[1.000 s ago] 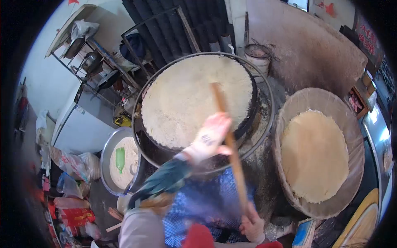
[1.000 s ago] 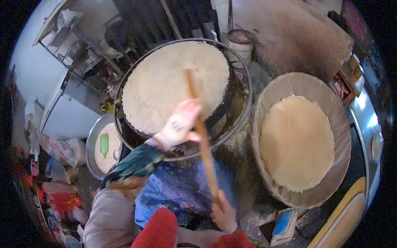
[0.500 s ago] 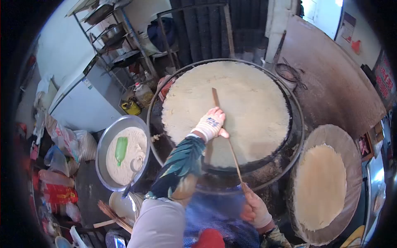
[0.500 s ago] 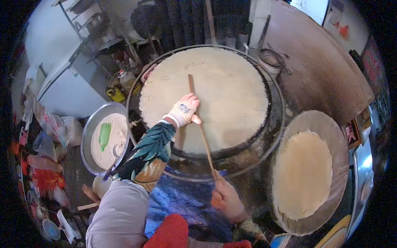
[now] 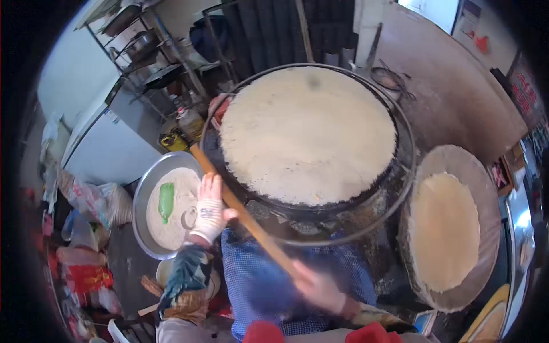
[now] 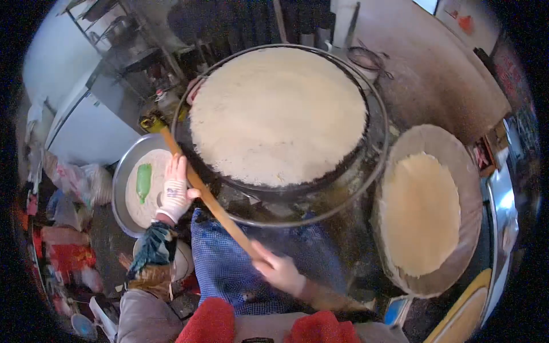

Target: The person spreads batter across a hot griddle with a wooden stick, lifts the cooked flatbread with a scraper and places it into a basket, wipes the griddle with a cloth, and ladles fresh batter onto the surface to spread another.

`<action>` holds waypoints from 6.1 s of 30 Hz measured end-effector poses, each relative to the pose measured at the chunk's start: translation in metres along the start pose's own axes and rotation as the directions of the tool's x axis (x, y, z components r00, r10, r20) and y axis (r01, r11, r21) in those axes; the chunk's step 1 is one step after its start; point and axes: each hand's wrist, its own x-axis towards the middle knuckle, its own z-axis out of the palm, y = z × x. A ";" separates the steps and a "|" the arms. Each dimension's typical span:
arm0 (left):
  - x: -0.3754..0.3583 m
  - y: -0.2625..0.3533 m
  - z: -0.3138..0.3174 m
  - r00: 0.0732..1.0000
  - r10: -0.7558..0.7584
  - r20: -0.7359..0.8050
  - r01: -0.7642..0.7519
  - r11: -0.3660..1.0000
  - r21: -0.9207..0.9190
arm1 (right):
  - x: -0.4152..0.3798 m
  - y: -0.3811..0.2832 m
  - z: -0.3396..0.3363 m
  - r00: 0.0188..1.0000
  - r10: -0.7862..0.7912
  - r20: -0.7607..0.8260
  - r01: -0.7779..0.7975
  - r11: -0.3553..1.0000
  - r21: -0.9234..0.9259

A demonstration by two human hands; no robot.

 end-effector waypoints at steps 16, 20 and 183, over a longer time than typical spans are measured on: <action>0.013 0.110 0.030 0.952 0.092 0.293 -0.094 0.996 -0.007 | -0.075 -0.030 -0.053 0.804 0.555 0.212 -0.594 0.761 0.261; -0.032 0.058 0.001 0.999 -0.023 0.024 0.020 0.995 0.094 | -0.041 -0.015 -0.041 0.823 0.507 0.255 -0.565 0.694 0.446; -0.361 0.105 0.075 0.876 -0.479 0.048 0.394 0.656 -0.644 | -0.037 -0.191 0.105 0.354 -0.109 0.929 -0.381 0.890 0.250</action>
